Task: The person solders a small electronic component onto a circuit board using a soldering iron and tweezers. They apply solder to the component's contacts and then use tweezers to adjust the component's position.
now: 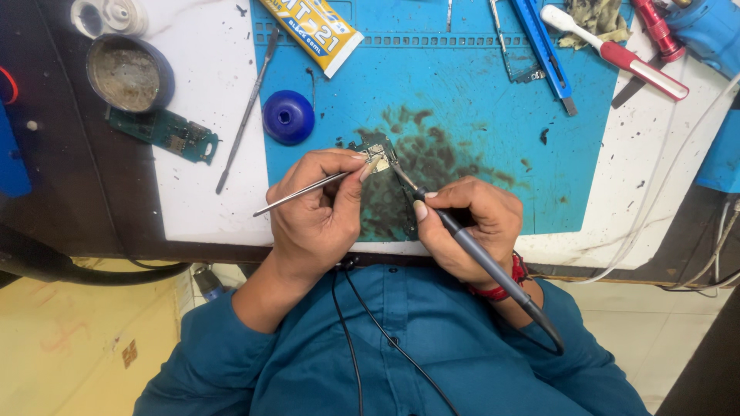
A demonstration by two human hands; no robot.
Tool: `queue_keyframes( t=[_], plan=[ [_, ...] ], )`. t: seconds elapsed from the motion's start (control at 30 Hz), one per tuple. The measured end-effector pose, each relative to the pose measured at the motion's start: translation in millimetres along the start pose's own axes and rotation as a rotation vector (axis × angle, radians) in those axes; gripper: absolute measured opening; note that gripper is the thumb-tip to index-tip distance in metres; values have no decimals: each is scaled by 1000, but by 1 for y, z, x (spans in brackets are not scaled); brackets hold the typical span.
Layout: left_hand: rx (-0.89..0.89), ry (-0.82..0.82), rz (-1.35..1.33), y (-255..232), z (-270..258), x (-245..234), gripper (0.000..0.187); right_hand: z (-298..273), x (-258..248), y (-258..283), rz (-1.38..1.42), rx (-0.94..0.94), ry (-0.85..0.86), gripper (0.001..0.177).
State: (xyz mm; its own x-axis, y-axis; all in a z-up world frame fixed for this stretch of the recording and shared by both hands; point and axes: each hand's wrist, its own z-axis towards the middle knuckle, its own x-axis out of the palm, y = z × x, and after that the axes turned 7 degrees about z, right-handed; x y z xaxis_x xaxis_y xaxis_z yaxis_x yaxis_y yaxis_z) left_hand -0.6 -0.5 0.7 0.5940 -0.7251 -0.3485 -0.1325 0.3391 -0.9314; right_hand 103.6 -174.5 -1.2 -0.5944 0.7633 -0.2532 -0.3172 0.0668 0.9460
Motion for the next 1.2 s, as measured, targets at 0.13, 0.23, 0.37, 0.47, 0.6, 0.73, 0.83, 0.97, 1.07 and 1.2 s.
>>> queue_keyframes(
  t=[0.13,0.23,0.37,0.47,0.6,0.73,0.83,0.97,1.07,1.2],
  plan=[
    [-8,4,-7,0,0,0,10,0,-1,1,-7,-20,19,13],
    [-3,0,-24,1,0,1,10,0,-1,1,7,-15,15,13],
    [-3,8,-24,2,0,1,10,0,-1,-1,10,-21,17,14],
    [-2,6,-18,2,0,1,10,1,-1,-2,13,-44,16,14],
    [2,0,-3,1,0,1,10,-2,-1,-2,12,-28,9,14],
    [3,3,9,2,-1,0,9,-7,-2,-1,43,23,-44,13],
    [6,-3,3,4,-3,0,9,-7,-1,5,87,78,-140,14],
    [0,-25,-126,9,-9,-1,13,4,3,18,-198,-82,-40,29],
    [22,-59,-283,16,-14,-2,17,2,2,33,-439,-199,120,55],
    [81,-124,-447,22,-19,-4,19,0,-4,35,-526,-243,234,59]
  ],
)
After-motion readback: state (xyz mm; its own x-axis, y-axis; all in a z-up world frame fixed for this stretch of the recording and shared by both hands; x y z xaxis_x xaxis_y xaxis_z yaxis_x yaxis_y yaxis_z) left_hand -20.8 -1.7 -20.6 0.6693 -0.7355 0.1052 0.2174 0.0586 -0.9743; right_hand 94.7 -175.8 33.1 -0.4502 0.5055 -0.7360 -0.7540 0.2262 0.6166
